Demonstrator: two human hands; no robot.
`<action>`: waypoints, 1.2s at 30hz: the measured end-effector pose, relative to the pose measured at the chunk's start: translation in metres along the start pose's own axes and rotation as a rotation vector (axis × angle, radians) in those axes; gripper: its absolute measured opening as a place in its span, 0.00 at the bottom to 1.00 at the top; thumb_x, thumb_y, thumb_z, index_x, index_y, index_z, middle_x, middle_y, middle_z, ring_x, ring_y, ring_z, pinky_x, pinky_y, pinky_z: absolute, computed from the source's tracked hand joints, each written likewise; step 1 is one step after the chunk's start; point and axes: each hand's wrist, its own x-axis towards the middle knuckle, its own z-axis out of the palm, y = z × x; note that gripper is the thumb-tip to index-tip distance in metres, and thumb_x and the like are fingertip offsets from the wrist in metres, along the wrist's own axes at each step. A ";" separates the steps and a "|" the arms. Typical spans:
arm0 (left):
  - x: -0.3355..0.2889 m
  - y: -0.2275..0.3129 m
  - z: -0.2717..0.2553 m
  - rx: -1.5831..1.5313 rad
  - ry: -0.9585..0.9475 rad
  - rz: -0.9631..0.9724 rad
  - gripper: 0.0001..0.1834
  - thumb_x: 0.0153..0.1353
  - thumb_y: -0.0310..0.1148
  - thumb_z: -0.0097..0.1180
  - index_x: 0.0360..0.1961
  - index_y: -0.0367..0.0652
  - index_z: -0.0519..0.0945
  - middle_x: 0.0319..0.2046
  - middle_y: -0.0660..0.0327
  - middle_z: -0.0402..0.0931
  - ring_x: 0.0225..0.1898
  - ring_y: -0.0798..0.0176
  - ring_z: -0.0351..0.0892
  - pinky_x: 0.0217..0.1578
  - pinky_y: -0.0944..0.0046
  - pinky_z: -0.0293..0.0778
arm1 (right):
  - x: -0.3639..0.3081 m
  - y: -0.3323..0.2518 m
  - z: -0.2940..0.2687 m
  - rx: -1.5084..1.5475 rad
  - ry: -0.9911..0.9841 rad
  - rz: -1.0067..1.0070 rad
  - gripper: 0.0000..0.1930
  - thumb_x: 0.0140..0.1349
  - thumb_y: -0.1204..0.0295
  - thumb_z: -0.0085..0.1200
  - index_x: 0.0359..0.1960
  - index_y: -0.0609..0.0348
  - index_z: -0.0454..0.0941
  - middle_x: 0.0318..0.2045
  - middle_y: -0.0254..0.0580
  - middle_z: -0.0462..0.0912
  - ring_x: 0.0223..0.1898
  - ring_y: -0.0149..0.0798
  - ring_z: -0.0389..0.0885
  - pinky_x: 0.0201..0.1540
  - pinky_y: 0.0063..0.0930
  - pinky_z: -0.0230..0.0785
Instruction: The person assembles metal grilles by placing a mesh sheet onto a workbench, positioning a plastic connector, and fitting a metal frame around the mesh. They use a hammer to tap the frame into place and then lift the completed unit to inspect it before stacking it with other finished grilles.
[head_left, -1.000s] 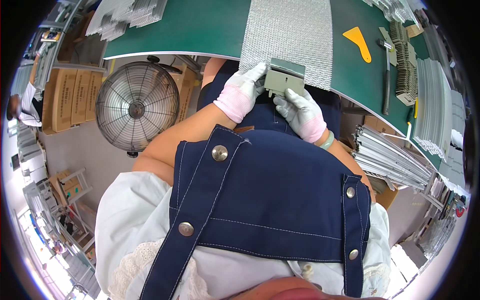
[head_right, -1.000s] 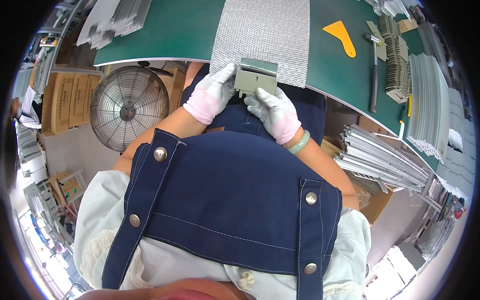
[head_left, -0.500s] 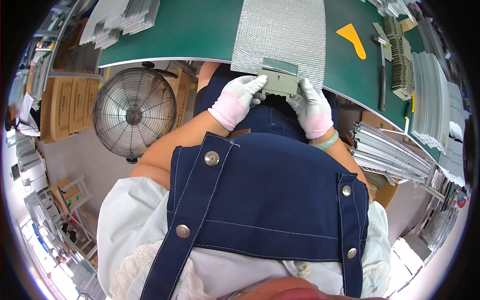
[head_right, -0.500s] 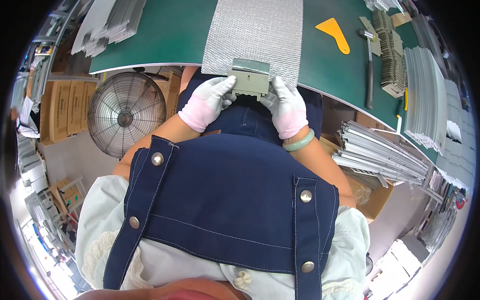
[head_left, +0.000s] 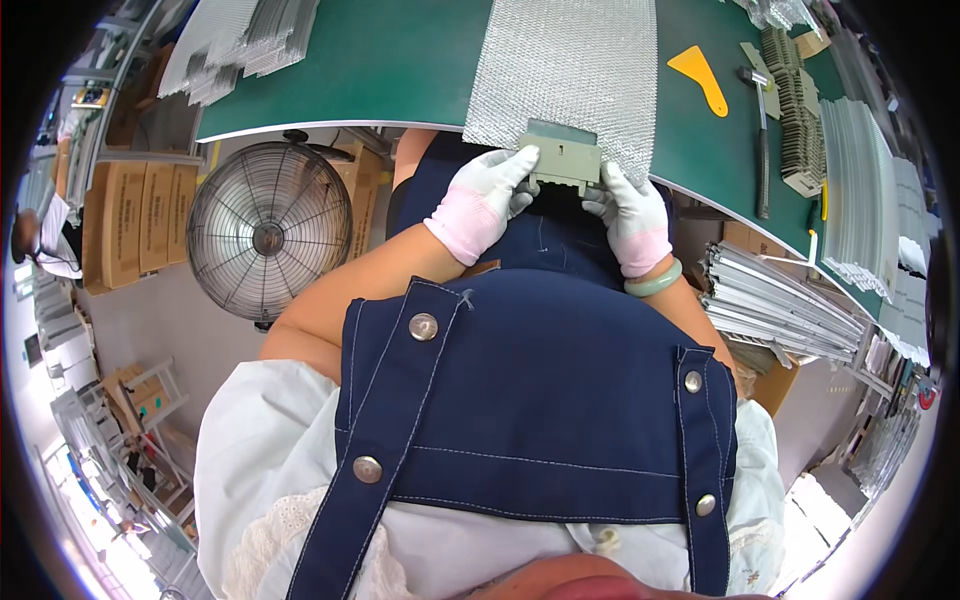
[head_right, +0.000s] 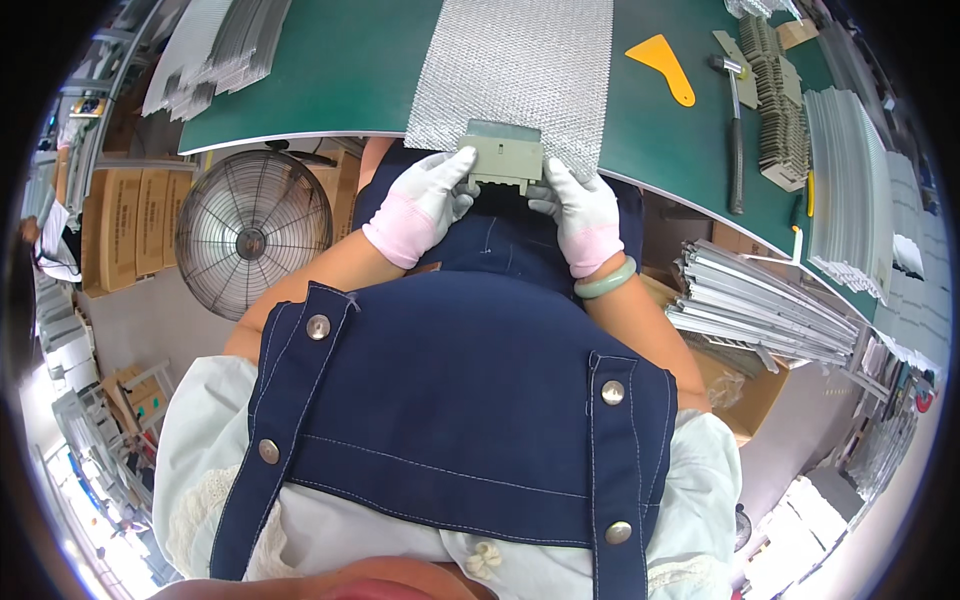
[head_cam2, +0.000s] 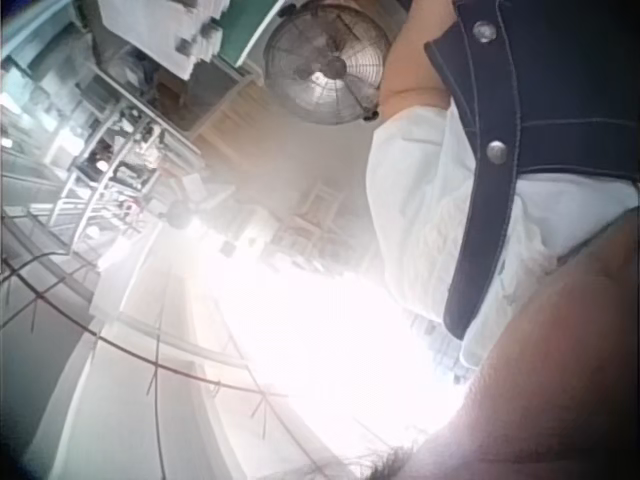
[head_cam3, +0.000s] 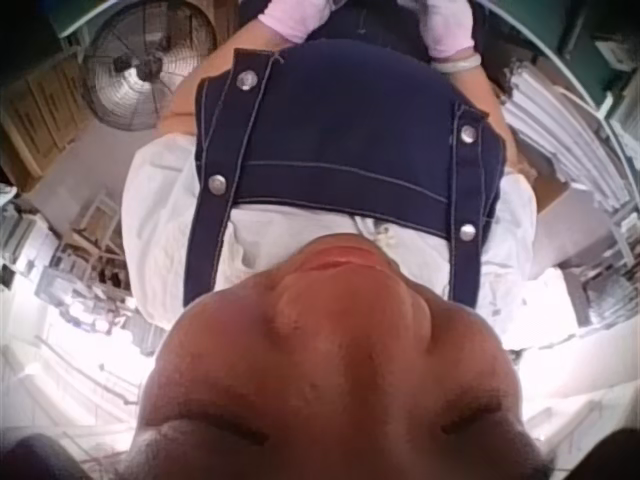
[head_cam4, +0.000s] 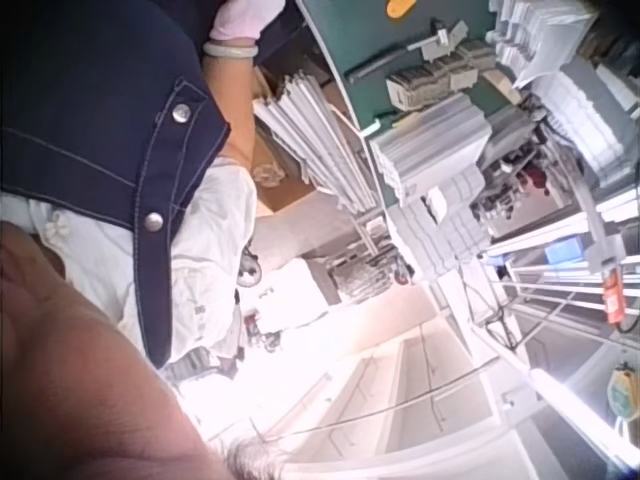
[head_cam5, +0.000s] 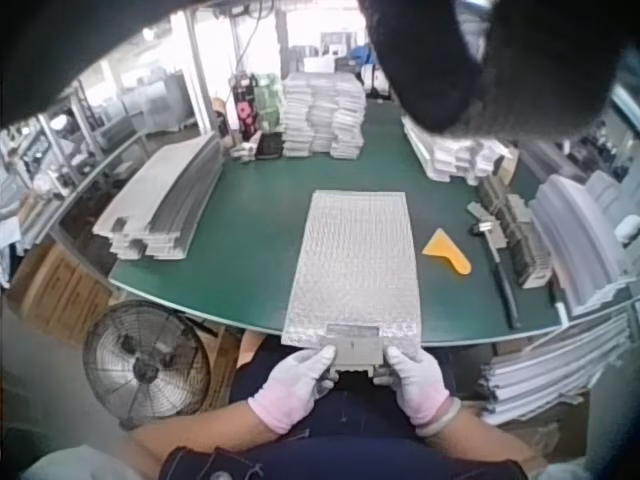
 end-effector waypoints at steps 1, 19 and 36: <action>-0.006 0.001 -0.001 0.021 -0.052 0.029 0.21 0.67 0.46 0.57 0.47 0.38 0.76 0.35 0.61 0.77 0.32 0.70 0.77 0.34 0.70 0.75 | -0.003 0.001 -0.002 0.068 -0.022 0.038 0.24 0.68 0.57 0.55 0.55 0.64 0.72 0.46 0.45 0.81 0.42 0.40 0.81 0.45 0.35 0.76; 0.106 0.101 0.014 2.074 -0.282 1.282 0.33 0.61 0.58 0.51 0.67 0.63 0.69 0.69 0.54 0.62 0.68 0.41 0.58 0.69 0.43 0.51 | 0.024 0.021 0.048 0.222 -0.233 0.153 0.21 0.70 0.52 0.51 0.43 0.62 0.75 0.29 0.37 0.78 0.27 0.29 0.76 0.31 0.21 0.70; 0.130 0.136 -0.037 0.624 -0.171 0.555 0.25 0.70 0.43 0.50 0.61 0.40 0.72 0.59 0.53 0.73 0.59 0.57 0.72 0.59 0.59 0.67 | 0.084 -0.105 -0.009 -1.057 0.364 -0.496 0.32 0.61 0.56 0.56 0.57 0.74 0.72 0.53 0.65 0.78 0.56 0.54 0.78 0.60 0.37 0.68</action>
